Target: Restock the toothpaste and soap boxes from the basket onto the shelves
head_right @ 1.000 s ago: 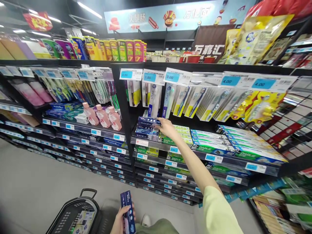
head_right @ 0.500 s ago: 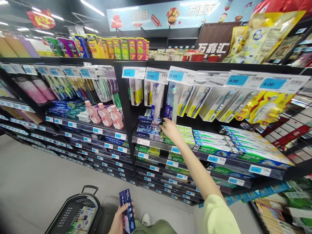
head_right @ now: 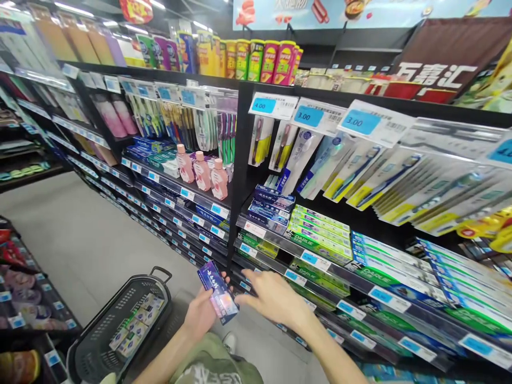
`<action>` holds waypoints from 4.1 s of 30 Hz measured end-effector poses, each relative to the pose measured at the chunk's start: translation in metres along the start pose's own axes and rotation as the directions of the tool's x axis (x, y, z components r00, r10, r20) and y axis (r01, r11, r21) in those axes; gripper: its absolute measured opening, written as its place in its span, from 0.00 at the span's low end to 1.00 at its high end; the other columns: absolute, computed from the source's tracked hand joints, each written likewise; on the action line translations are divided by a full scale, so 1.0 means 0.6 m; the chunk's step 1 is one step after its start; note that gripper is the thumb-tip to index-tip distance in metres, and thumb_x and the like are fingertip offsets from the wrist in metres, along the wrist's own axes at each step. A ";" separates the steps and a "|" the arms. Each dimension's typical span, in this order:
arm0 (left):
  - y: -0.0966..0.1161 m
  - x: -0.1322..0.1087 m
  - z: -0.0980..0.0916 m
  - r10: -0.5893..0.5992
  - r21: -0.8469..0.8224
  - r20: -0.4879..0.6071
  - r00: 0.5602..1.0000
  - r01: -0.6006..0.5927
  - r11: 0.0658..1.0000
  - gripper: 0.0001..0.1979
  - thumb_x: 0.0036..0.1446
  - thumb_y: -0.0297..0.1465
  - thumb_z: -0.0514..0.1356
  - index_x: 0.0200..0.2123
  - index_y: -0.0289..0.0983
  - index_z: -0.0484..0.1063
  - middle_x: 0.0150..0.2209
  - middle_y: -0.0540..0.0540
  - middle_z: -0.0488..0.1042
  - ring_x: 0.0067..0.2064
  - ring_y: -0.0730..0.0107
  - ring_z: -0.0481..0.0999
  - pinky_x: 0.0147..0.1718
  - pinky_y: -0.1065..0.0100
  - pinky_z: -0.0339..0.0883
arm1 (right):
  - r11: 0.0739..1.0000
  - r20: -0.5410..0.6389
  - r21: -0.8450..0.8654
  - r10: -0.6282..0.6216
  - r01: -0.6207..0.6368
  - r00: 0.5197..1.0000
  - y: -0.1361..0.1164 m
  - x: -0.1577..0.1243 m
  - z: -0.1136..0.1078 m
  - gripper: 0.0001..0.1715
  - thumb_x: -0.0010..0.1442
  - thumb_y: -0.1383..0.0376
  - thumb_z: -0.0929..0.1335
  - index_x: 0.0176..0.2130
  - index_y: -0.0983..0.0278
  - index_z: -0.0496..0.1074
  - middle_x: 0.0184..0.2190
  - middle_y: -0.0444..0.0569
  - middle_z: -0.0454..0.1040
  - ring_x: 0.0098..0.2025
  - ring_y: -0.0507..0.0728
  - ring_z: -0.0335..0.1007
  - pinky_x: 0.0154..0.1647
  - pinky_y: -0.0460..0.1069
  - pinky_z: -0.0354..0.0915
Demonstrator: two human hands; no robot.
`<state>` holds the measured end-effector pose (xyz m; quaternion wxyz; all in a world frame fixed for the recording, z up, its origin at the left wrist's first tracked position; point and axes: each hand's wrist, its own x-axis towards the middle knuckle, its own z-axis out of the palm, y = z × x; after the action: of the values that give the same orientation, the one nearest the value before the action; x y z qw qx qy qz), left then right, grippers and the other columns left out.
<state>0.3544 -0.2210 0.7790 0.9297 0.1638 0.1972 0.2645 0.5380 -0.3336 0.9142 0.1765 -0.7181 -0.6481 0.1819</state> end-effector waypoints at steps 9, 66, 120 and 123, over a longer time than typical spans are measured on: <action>-0.004 0.002 0.040 0.124 -0.016 -0.044 0.991 -0.125 0.992 0.41 0.42 0.33 0.77 0.61 0.47 0.70 0.55 0.45 0.77 0.61 0.49 0.71 0.63 0.51 0.62 | 0.996 0.093 -0.081 -0.030 0.038 0.995 -0.040 0.018 0.043 0.54 0.54 0.53 0.78 0.69 0.64 0.56 0.61 0.62 0.70 0.58 0.73 0.72 0.51 0.60 0.70; 0.016 -0.040 0.031 -0.121 0.176 0.199 0.972 0.086 0.981 0.13 0.60 0.32 0.66 0.47 0.36 0.78 0.39 0.42 0.80 0.38 0.65 0.77 0.41 0.64 0.67 | 0.977 -0.552 0.005 0.178 -0.211 0.815 0.144 0.053 -0.159 0.32 0.59 0.43 0.72 0.52 0.64 0.74 0.36 0.53 0.80 0.32 0.62 0.77 0.37 0.56 0.71; 0.008 -0.034 -0.010 -0.122 0.262 0.097 0.988 0.093 0.960 0.12 0.56 0.38 0.68 0.39 0.36 0.76 0.30 0.47 0.74 0.33 0.68 0.68 0.36 0.64 0.56 | 0.943 -0.533 0.260 0.321 -0.209 0.783 0.256 0.170 -0.182 0.45 0.45 0.47 0.79 0.56 0.61 0.68 0.54 0.55 0.76 0.55 0.68 0.73 0.61 0.63 0.67; 0.007 -0.034 -0.012 -0.125 0.261 0.099 0.987 0.095 0.961 0.13 0.56 0.39 0.68 0.39 0.36 0.76 0.29 0.47 0.74 0.33 0.68 0.68 0.36 0.63 0.56 | 0.944 -0.507 0.277 0.301 -0.178 0.808 0.257 0.167 -0.185 0.43 0.45 0.49 0.79 0.55 0.61 0.70 0.53 0.54 0.77 0.55 0.66 0.74 0.60 0.62 0.68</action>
<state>0.3333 -0.2278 0.7804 0.9238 0.2859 0.1850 0.1750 0.7353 -0.2511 0.9322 0.4049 -0.7929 -0.4513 0.0612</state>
